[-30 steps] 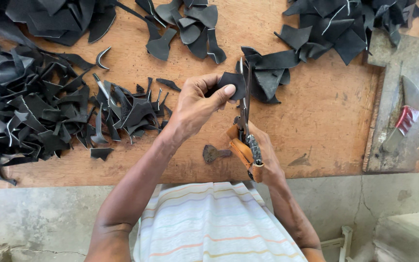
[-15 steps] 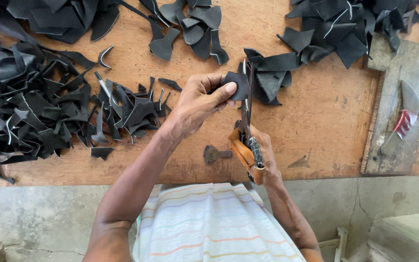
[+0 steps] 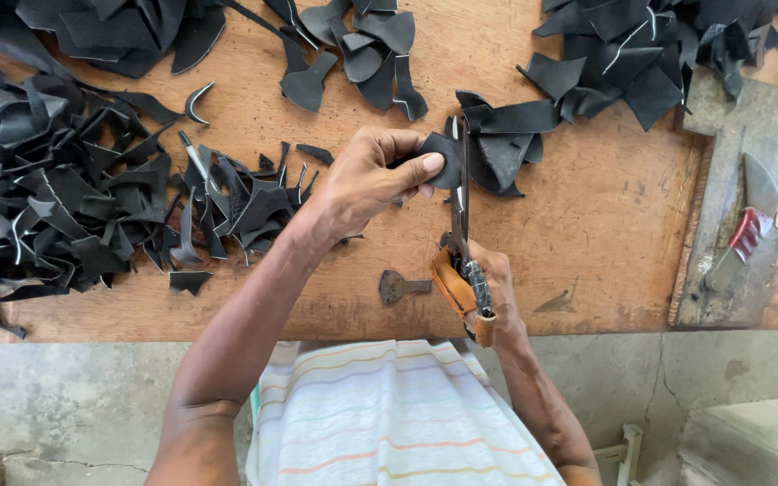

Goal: The person uses shears to cut black rubber pieces on a wooden workbench. They repeatedly pick up pieces, trim edges, and place the cut pieces back on the table. The process is continuous and repetitive throughout the clip.

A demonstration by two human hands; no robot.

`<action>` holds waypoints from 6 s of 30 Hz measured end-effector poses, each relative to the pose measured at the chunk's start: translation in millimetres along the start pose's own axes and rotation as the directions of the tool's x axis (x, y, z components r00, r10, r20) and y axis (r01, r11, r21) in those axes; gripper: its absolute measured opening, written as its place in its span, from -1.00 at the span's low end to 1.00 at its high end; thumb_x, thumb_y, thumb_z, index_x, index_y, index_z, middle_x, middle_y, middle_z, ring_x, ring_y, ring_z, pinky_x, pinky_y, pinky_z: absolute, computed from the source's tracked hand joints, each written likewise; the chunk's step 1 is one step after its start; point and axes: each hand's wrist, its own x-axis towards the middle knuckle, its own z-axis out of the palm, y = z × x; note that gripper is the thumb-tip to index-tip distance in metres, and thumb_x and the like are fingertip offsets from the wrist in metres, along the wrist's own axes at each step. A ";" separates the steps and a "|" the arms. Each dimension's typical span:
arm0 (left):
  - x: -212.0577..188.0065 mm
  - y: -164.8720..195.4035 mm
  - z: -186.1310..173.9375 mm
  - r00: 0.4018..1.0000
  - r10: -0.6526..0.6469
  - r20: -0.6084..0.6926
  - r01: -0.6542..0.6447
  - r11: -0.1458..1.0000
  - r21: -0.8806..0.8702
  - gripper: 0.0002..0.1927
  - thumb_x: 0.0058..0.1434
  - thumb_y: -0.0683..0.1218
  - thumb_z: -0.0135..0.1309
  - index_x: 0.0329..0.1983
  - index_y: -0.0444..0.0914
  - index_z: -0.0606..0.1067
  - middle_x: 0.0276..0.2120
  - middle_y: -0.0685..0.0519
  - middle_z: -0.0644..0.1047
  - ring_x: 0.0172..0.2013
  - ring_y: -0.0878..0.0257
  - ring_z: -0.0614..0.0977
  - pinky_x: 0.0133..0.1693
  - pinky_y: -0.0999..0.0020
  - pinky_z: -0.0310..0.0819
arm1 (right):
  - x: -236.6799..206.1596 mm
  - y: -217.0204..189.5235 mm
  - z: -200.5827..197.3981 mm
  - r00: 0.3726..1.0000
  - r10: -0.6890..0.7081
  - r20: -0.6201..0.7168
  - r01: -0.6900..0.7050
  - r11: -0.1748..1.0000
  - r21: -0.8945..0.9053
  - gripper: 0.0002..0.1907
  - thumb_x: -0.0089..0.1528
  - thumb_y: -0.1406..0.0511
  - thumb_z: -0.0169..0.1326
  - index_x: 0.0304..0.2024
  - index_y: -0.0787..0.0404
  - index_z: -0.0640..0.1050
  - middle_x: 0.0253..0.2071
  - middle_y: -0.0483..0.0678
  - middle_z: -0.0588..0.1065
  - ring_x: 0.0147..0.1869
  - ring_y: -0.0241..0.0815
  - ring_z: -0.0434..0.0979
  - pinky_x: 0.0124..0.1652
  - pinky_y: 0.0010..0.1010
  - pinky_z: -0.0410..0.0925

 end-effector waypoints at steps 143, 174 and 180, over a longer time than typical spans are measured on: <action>-12.3 -6.9 12.8 0.991 0.132 -0.029 -0.134 0.988 -0.077 -0.82 0.40 -0.12 0.09 -0.19 -0.31 0.64 -0.51 0.22 0.52 -0.49 0.53 0.35 -0.47 0.58 0.20 | 1.9 -12.3 -0.2 1.000 -0.027 0.001 0.027 0.998 -0.057 -0.84 0.23 0.23 0.04 -0.33 0.20 0.45 -0.53 -0.24 0.35 -0.49 -0.45 0.32 -0.50 -0.53 0.17; -7.7 -0.3 9.4 0.990 0.129 0.050 -0.131 0.990 0.044 -0.79 0.40 -0.07 0.11 -0.23 -0.30 0.64 -0.54 0.22 0.46 -0.49 0.51 0.37 -0.48 0.54 0.18 | 8.4 -25.7 0.7 0.978 0.207 -0.010 -0.203 0.969 0.144 -0.88 0.28 0.31 0.08 -0.22 0.26 0.53 -0.45 -0.21 0.41 -0.43 -0.45 0.34 -0.47 -0.56 0.20; -6.5 6.0 4.7 0.993 0.075 0.088 -0.083 0.992 0.092 -0.79 0.37 -0.04 0.11 -0.18 -0.27 0.65 -0.56 0.23 0.46 -0.51 0.52 0.38 -0.51 0.53 0.19 | 5.9 -19.5 -5.4 0.972 0.235 -0.004 -0.234 0.969 0.075 -0.88 0.25 0.31 0.12 -0.30 0.26 0.55 -0.51 -0.23 0.37 -0.49 -0.47 0.29 -0.52 -0.56 0.11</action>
